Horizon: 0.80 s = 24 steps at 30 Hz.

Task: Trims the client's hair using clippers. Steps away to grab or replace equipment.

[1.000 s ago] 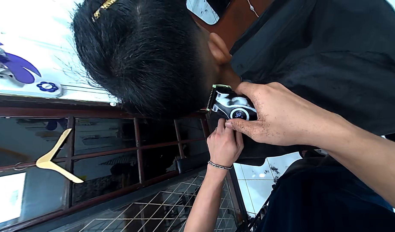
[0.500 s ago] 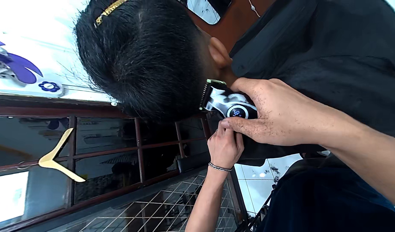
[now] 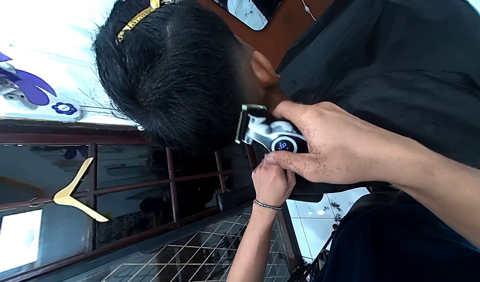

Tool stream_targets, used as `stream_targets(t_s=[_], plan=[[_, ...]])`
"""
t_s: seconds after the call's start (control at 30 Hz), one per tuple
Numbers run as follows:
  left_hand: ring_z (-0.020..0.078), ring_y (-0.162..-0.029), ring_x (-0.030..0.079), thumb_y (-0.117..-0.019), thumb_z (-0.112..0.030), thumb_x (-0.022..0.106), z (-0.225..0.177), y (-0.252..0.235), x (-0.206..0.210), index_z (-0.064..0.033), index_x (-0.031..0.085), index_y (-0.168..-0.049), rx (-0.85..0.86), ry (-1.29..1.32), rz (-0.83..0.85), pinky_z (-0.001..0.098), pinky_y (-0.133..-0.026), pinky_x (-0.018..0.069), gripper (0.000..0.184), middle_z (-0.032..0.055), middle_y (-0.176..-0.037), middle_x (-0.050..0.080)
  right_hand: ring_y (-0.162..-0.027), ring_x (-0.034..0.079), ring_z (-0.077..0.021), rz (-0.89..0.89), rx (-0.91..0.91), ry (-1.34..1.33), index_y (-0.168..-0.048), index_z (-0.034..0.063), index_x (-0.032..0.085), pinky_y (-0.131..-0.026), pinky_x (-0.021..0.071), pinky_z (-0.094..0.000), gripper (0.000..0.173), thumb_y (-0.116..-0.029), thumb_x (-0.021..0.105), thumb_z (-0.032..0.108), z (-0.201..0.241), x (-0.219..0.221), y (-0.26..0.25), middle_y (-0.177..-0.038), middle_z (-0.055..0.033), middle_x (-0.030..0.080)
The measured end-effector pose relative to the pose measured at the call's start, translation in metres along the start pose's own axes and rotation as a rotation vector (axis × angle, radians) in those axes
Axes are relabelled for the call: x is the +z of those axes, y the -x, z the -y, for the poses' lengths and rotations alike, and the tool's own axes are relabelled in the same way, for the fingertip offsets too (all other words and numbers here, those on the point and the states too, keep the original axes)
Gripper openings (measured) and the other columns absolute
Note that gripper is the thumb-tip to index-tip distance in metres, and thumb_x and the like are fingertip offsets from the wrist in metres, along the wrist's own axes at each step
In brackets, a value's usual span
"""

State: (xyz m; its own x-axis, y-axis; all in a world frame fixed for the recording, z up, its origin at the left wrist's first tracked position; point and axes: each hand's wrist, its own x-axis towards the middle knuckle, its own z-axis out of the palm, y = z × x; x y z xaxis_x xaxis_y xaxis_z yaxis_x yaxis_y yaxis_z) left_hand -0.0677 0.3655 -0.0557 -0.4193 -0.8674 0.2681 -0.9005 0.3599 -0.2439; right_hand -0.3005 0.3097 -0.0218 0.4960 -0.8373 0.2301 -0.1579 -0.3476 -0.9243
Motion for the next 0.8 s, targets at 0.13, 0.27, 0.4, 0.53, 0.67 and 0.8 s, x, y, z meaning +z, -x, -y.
stream_targets(t_s=[0.13,0.27,0.4,0.53,0.67,0.8], plan=[[0.028,-0.063,0.067,-0.0935,-0.022,0.055,-0.002,-0.002,-0.003,-0.0042,0.066,-0.083,-0.023,-0.015,0.046,0.0427,-0.048,0.0508,0.024,0.0138,-0.084,0.066,-0.065,0.059,-0.006,0.121,0.073,0.046,-0.108,0.0182,0.061,-0.056,0.0468,-0.029,0.038,-0.0928,0.066,0.053,-0.015,0.002,0.003,-0.073,0.0071,0.057],[0.0288,-0.059,0.066,-0.0917,-0.024,0.058,-0.001,0.0,-0.002,-0.0042,0.068,-0.08,-0.009,-0.019,0.017,0.0434,-0.046,0.0484,0.025,0.0137,-0.075,0.066,-0.067,0.059,-0.0011,0.051,0.098,-0.113,-0.106,0.0176,0.061,-0.057,0.0468,-0.0226,0.039,-0.0921,0.069,0.053,-0.01,0.011,0.003,-0.075,0.008,0.059],[0.0283,-0.061,0.067,-0.0926,-0.022,0.056,-0.001,0.0,-0.002,-0.0053,0.068,-0.083,-0.005,-0.005,0.016,0.0431,-0.047,0.0489,0.023,0.0129,-0.078,0.067,-0.065,0.059,-0.0011,0.032,0.129,-0.114,-0.106,0.0171,0.062,-0.055,0.047,-0.0225,0.041,-0.0912,0.069,0.054,-0.008,0.012,0.0,-0.074,0.0076,0.059],[0.0278,-0.062,0.067,-0.0931,-0.021,0.056,-0.001,0.0,-0.001,-0.0052,0.068,-0.082,-0.01,-0.003,0.01,0.0424,-0.047,0.0493,0.023,0.0115,-0.076,0.067,-0.071,0.06,-0.0012,-0.005,0.094,-0.109,-0.108,0.0171,0.063,-0.06,0.0486,-0.0227,0.041,-0.0921,0.069,0.055,-0.004,0.009,-0.002,-0.08,0.0072,0.061],[0.028,-0.061,0.067,-0.0934,-0.021,0.056,-0.002,-0.002,-0.001,-0.0048,0.068,-0.083,-0.015,-0.002,0.006,0.0425,-0.047,0.0498,0.023,0.0119,-0.075,0.067,-0.07,0.059,-0.0011,0.033,0.026,-0.076,-0.105,0.0177,0.062,-0.059,0.046,-0.0227,0.038,-0.0931,0.068,0.053,-0.006,0.003,-0.004,-0.078,0.0078,0.059],[0.0282,-0.061,0.066,-0.093,-0.019,0.055,-0.003,-0.002,-0.002,-0.0039,0.068,-0.088,-0.023,0.007,0.015,0.0423,-0.047,0.0495,0.021,0.0136,-0.079,0.067,-0.063,0.056,-0.002,0.098,0.044,-0.109,-0.095,0.017,0.064,-0.054,0.044,-0.0231,0.038,-0.0936,0.068,0.055,-0.009,-0.005,-0.009,-0.071,0.0075,0.057]])
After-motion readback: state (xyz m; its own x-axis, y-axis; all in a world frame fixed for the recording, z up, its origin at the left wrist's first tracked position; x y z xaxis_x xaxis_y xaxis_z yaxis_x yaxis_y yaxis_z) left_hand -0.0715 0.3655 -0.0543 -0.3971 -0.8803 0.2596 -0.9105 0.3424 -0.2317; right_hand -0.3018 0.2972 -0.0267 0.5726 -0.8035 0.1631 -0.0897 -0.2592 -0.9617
